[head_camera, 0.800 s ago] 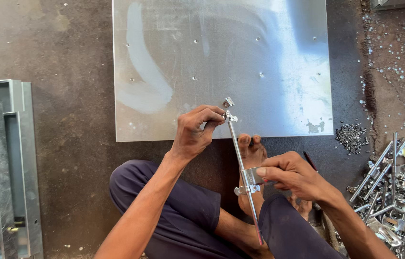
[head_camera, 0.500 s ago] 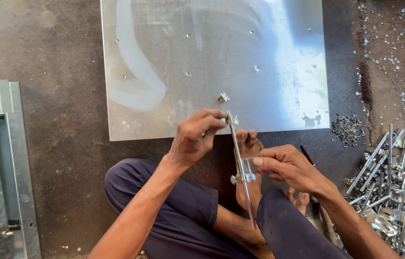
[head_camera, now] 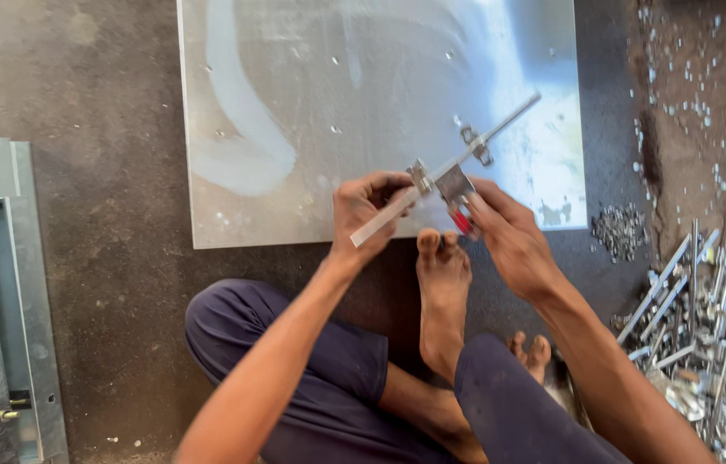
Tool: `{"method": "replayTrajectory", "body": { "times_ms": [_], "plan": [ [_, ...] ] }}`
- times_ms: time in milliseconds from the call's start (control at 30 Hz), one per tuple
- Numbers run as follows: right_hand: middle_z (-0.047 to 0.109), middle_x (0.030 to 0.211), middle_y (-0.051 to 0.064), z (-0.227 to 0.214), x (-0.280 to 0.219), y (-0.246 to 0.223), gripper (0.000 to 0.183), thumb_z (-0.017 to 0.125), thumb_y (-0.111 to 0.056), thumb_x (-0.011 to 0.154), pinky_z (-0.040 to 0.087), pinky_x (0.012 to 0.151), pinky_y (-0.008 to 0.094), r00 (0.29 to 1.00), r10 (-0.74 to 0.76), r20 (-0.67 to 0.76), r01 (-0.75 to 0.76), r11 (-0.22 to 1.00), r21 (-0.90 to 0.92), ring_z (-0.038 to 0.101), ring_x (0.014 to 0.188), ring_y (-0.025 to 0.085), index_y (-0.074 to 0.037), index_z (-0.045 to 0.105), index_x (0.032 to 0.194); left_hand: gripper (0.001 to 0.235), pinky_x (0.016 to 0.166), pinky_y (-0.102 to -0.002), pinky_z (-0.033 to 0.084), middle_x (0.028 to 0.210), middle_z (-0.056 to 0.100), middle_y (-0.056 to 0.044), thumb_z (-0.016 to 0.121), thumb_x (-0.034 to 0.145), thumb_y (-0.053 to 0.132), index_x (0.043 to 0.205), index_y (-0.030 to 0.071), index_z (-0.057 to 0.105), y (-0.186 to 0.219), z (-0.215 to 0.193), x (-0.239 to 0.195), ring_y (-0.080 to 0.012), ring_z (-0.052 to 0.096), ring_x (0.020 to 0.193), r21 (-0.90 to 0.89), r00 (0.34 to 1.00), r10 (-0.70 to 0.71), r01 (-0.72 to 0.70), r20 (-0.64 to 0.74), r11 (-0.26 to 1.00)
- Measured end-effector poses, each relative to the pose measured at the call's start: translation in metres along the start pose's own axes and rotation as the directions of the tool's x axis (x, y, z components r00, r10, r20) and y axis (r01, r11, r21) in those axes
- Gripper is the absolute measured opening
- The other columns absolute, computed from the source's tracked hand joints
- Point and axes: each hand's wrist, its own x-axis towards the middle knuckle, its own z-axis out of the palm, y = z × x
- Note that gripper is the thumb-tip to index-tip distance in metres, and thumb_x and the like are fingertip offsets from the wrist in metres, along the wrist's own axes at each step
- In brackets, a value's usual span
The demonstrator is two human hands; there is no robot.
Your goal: The person attaches metal latches and hinges to a flat metal panel using a rod, then hammers metal components into a rectangular frame while sitting on the floor.
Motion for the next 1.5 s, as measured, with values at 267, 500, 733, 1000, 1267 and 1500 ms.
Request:
{"method": "replayTrajectory", "body": {
  "times_ms": [267,500,733,1000,1267,1500],
  "plan": [
    [0.066,0.120,0.001,-0.009,0.018,0.031,0.038,0.051,-0.018,0.111,0.046,0.095,0.029,0.997,-0.062,-0.055,0.073,0.973,0.218,0.055,0.105,0.010,-0.002,0.057,0.145,0.042,0.073,-0.042,0.056,0.098,0.064,-0.017,0.081,0.078,0.015,0.116,0.002,0.069,0.001,0.020,0.007,-0.0358,0.067,0.084,0.605,0.847,0.531,-0.441,0.035,0.663],
    [0.069,0.117,0.001,-0.015,0.018,0.029,0.036,0.052,-0.018,0.109,0.045,0.089,0.029,0.990,-0.066,-0.128,0.090,0.978,0.188,0.057,0.104,0.008,-0.003,0.059,0.141,0.006,0.065,-0.039,0.054,0.074,0.068,-0.013,0.075,0.088,0.008,0.090,0.003,0.072,-0.010,0.024,0.012,-0.0267,0.066,0.069,0.597,0.970,0.243,-0.182,-0.023,0.782],
    [0.068,0.118,0.003,-0.015,0.013,0.039,0.033,0.053,-0.017,0.111,0.047,0.094,0.030,0.993,-0.061,-0.104,0.086,0.964,0.251,0.060,0.105,0.009,-0.001,0.059,0.140,0.010,0.067,-0.025,0.064,0.084,0.077,-0.008,0.077,0.088,0.007,0.092,-0.002,0.076,-0.010,0.007,-0.019,-0.0103,0.074,0.071,-0.184,0.981,-0.141,0.115,-0.135,0.976],
    [0.070,0.117,0.002,0.009,0.018,0.047,0.036,0.052,-0.020,0.107,0.054,0.096,0.029,0.998,0.062,-0.029,-0.053,0.968,0.245,0.064,0.109,0.010,-0.004,0.058,0.138,0.016,0.071,-0.023,0.059,0.092,0.076,-0.008,0.074,0.092,0.002,0.106,-0.005,0.073,-0.018,0.016,-0.029,-0.0090,0.071,0.080,-0.396,0.990,-0.138,0.130,0.009,0.909],
    [0.075,0.098,0.006,-0.009,0.035,0.038,0.035,0.059,-0.021,0.102,0.057,0.069,0.028,0.959,0.278,0.051,-0.276,0.960,-0.047,0.066,0.077,0.011,-0.002,0.068,0.130,0.014,0.063,-0.025,0.054,0.081,0.075,-0.007,0.071,0.093,0.008,0.105,0.005,0.076,0.034,0.004,-0.081,-0.0104,0.068,0.069,0.091,0.988,-0.094,0.105,-0.121,0.990],
    [0.079,0.094,0.009,-0.026,0.070,0.008,0.039,0.074,-0.031,0.088,0.056,0.070,0.035,0.916,0.384,0.120,-0.191,0.678,-0.710,0.067,0.077,0.017,-0.010,0.077,0.121,0.032,0.091,-0.039,0.051,0.107,0.068,-0.004,0.077,0.086,0.011,0.118,0.012,0.078,0.010,-0.029,-0.067,-0.0258,0.063,0.100,0.719,0.922,0.387,-0.276,0.011,0.638]
  ]
}}
